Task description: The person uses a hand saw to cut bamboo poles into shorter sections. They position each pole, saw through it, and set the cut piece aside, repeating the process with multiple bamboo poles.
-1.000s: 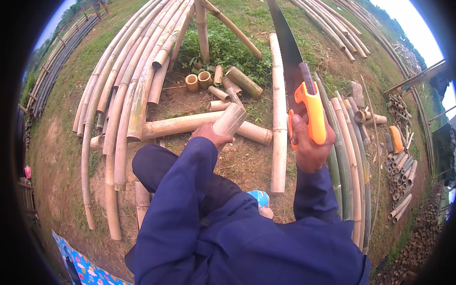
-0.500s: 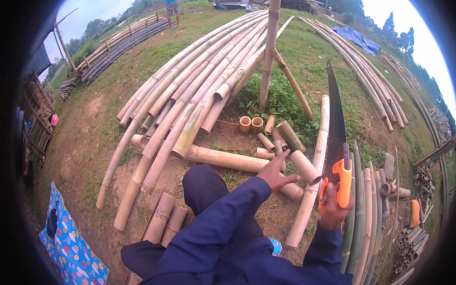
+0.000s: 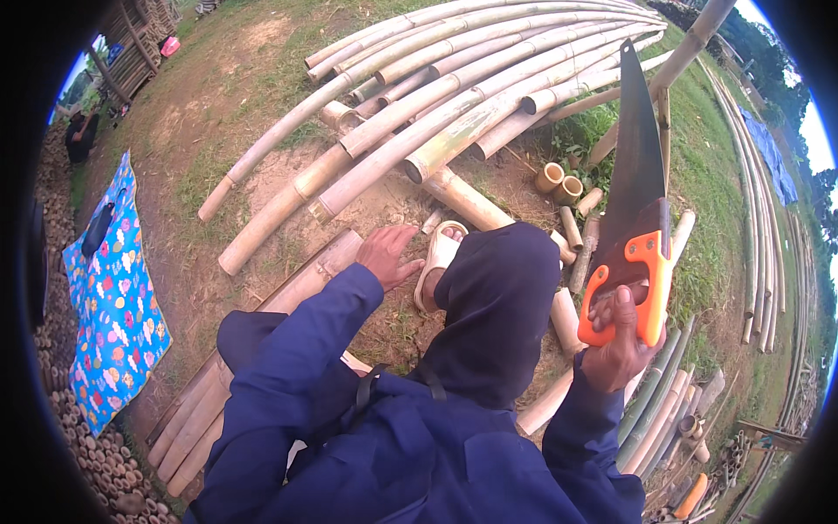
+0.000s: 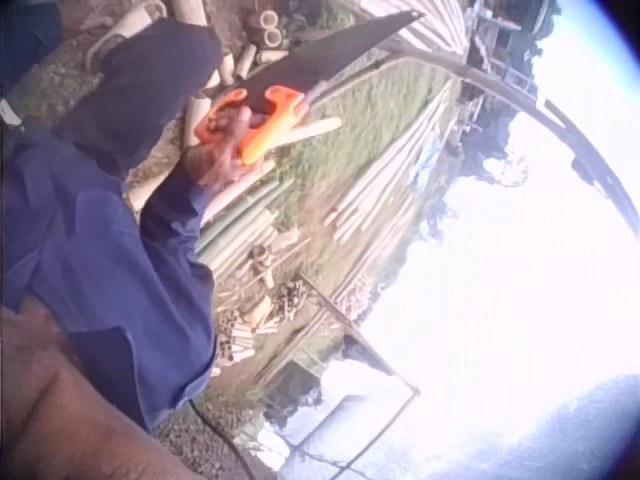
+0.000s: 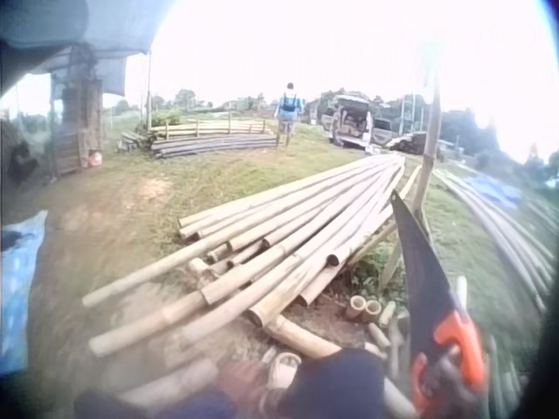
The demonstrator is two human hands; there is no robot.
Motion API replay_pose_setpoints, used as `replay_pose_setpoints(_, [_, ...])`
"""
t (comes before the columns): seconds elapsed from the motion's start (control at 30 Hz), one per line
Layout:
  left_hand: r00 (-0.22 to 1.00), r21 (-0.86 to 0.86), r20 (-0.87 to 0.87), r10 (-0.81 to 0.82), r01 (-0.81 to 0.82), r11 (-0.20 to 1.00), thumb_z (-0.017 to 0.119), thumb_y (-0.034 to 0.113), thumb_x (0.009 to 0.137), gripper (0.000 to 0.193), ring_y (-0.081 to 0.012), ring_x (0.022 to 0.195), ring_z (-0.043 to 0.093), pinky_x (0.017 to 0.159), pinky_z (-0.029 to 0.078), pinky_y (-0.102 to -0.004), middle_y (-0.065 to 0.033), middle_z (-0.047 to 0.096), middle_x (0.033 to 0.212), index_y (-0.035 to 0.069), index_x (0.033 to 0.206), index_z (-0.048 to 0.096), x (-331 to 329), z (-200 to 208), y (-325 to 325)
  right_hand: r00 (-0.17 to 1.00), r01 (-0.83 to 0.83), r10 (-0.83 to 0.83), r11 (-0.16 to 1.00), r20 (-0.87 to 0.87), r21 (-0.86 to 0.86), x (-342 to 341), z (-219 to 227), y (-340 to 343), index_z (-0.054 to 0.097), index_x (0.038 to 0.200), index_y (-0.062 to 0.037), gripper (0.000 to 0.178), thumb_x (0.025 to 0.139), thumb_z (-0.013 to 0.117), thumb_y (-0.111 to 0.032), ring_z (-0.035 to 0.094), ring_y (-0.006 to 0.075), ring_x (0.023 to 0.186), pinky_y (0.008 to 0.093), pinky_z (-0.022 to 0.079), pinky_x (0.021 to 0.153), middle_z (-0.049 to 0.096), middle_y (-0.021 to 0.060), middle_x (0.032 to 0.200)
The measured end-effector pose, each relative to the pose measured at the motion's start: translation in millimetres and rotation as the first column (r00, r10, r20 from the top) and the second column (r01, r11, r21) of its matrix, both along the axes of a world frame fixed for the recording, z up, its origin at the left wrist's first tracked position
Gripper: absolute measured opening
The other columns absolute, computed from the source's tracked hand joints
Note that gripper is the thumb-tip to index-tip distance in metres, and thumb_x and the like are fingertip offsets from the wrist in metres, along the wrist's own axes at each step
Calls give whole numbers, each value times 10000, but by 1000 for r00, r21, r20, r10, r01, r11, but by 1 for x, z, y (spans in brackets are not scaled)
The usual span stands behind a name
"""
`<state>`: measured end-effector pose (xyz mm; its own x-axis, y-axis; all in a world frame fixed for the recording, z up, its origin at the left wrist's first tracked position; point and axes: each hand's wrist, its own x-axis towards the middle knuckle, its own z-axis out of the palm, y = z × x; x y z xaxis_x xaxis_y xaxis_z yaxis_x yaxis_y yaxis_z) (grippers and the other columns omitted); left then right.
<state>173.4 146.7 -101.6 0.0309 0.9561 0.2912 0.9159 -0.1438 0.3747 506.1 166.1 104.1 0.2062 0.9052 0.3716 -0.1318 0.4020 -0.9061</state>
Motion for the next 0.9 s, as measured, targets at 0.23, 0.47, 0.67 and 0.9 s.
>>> replay_pose_setpoints(0.23, [955,-140,-148,259,-279,950,856,328,770,848,-362,1348,508,1153,401,-440,-198,515,1480,21,1457,463,-94,-41,44,962,-268,269,963,-44,23,-109,-29,81,568,1006,7,96,989,634,-61,508,111,555,276,452,575,523,26,658])
replay_pose_setpoints(0.47, [835,-204,-277,476,-535,820,936,440,621,1093,-364,1373,475,1162,401,-429,-234,473,1478,-31,1439,385,-165,-57,130,949,-242,262,962,178,-125,-136,-50,93,609,878,2,160,992,674,-88,559,98,544,243,447,517,601,30,659])
replay_pose_setpoints(0.67, [852,-447,-192,487,-517,730,939,462,597,951,-373,1231,605,1083,477,-455,-239,622,1292,-18,1296,509,-177,-69,155,988,-93,110,985,113,-144,-143,-58,95,562,865,-9,153,978,660,-43,548,109,550,260,462,543,570,46,667])
replay_pose_setpoints(0.9, [822,-553,-137,553,-527,646,916,339,626,769,-413,1148,669,1005,532,-482,-242,701,1187,35,1245,576,-183,-68,162,996,-20,11,995,-94,-98,-154,-57,95,539,1015,11,83,1000,617,-13,569,130,588,294,513,602,563,53,693])
